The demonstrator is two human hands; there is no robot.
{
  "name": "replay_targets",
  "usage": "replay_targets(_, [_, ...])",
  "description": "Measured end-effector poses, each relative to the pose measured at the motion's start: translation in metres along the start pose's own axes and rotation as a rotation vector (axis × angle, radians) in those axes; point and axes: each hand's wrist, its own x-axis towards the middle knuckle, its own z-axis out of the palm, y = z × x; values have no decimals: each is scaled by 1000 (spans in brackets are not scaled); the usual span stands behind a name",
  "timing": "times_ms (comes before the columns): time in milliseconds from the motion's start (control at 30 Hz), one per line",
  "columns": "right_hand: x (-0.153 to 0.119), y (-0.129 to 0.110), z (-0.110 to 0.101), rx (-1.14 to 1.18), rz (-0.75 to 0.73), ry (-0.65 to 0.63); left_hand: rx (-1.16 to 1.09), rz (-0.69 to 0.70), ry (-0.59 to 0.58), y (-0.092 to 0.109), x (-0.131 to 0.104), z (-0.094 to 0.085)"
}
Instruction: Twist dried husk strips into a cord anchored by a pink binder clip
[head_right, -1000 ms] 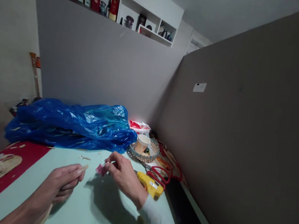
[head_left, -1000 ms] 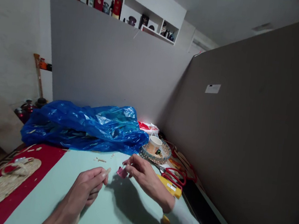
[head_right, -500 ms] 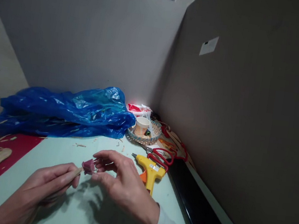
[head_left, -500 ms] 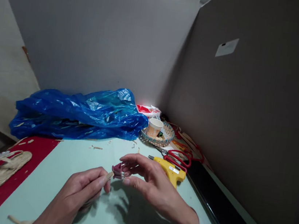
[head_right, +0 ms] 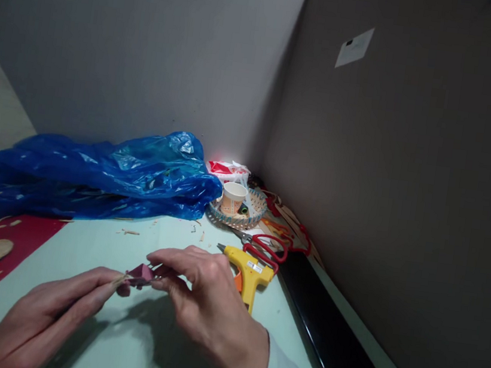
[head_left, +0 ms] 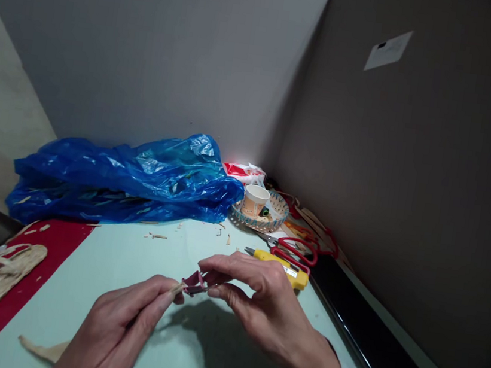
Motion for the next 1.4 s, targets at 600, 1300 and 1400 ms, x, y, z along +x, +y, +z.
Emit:
replay_targets(600, [-3,-6,2,-27,53,-97,230,262,-142,-13,1,-1])
replay_targets(1300, [10,12,16,941,351,152,-58,-112,-73,-8,26,7])
replay_targets(1400, [11,15,17,958,348,156,-241,-240,-104,0,37,15])
